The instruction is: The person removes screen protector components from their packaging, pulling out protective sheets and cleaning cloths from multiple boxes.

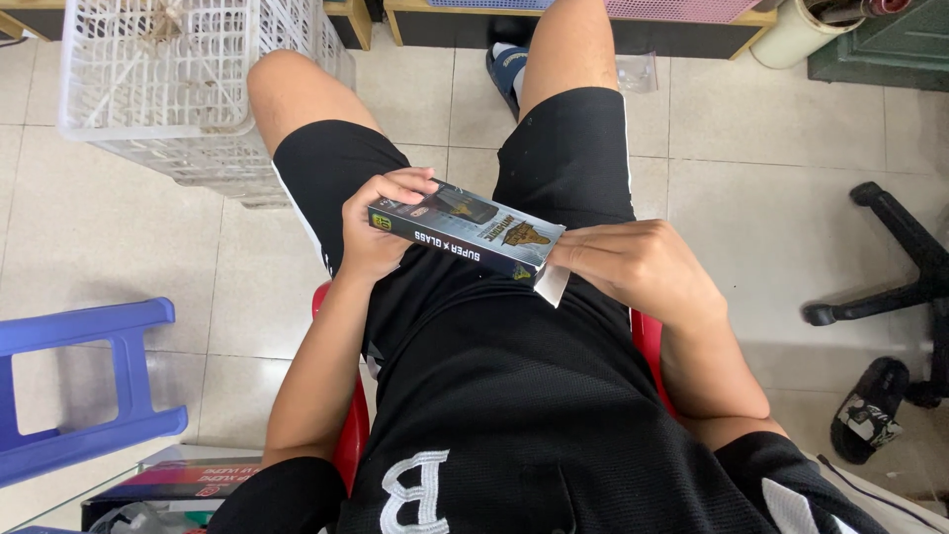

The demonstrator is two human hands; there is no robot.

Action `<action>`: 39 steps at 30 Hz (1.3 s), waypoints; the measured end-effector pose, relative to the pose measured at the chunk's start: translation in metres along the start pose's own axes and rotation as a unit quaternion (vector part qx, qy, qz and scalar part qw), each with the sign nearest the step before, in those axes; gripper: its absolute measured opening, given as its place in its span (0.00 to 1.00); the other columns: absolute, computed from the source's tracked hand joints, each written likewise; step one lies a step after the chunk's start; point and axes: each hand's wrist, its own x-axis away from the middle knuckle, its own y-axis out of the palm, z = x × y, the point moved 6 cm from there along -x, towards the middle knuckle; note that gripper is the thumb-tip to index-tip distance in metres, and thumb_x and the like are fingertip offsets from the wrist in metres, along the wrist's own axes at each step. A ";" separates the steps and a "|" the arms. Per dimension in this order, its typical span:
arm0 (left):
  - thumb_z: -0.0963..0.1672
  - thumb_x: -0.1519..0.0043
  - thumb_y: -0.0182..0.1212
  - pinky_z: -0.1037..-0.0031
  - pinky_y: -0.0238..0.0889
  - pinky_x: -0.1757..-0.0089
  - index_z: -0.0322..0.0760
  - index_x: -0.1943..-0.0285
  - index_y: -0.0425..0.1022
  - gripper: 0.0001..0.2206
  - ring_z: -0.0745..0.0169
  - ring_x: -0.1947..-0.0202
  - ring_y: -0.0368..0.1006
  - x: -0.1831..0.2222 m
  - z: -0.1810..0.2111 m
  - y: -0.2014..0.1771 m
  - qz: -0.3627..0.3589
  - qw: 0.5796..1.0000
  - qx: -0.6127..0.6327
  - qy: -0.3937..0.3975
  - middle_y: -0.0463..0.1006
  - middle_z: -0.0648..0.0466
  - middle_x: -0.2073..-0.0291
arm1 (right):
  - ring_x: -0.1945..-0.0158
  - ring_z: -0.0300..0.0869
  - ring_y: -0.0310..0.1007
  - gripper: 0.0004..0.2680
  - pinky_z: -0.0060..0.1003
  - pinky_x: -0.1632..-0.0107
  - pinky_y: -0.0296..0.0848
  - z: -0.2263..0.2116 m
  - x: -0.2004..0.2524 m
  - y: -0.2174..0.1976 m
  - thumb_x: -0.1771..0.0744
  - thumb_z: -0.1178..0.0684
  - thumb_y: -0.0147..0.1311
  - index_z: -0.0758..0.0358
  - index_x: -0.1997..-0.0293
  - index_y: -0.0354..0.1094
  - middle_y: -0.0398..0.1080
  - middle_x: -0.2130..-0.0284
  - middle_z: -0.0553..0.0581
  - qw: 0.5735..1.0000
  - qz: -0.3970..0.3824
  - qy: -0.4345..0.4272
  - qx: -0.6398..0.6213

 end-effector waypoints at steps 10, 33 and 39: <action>0.41 0.44 0.78 0.57 0.66 0.35 0.33 0.54 0.73 0.16 0.48 0.38 0.75 -0.003 0.004 -0.004 -0.007 1.000 0.007 -0.003 0.81 0.44 0.49 | 0.60 0.43 0.81 0.05 0.35 0.59 0.78 -0.006 -0.005 -0.014 0.38 0.61 0.65 0.65 0.61 0.78 0.79 0.65 0.53 0.995 0.055 -0.078 -0.033; 0.35 0.41 0.70 0.54 0.63 0.35 0.34 0.56 0.71 0.12 0.46 0.43 0.76 0.065 0.068 -0.097 0.110 0.919 -0.367 0.088 0.81 0.46 0.48 | 0.54 0.32 0.73 0.12 0.24 0.60 0.77 0.156 0.104 0.032 0.25 0.58 0.48 0.70 0.33 0.64 0.71 0.49 0.52 0.820 0.303 0.373 -0.311; 0.34 0.44 0.66 0.46 0.61 0.36 0.37 0.56 0.78 0.11 0.45 0.39 0.74 0.095 0.071 -0.072 0.043 0.813 -0.571 0.109 0.80 0.50 0.46 | 0.54 0.34 0.75 0.10 0.30 0.57 0.79 0.176 0.113 0.061 0.27 0.59 0.48 0.67 0.38 0.69 0.71 0.52 0.52 0.821 0.218 0.441 -0.291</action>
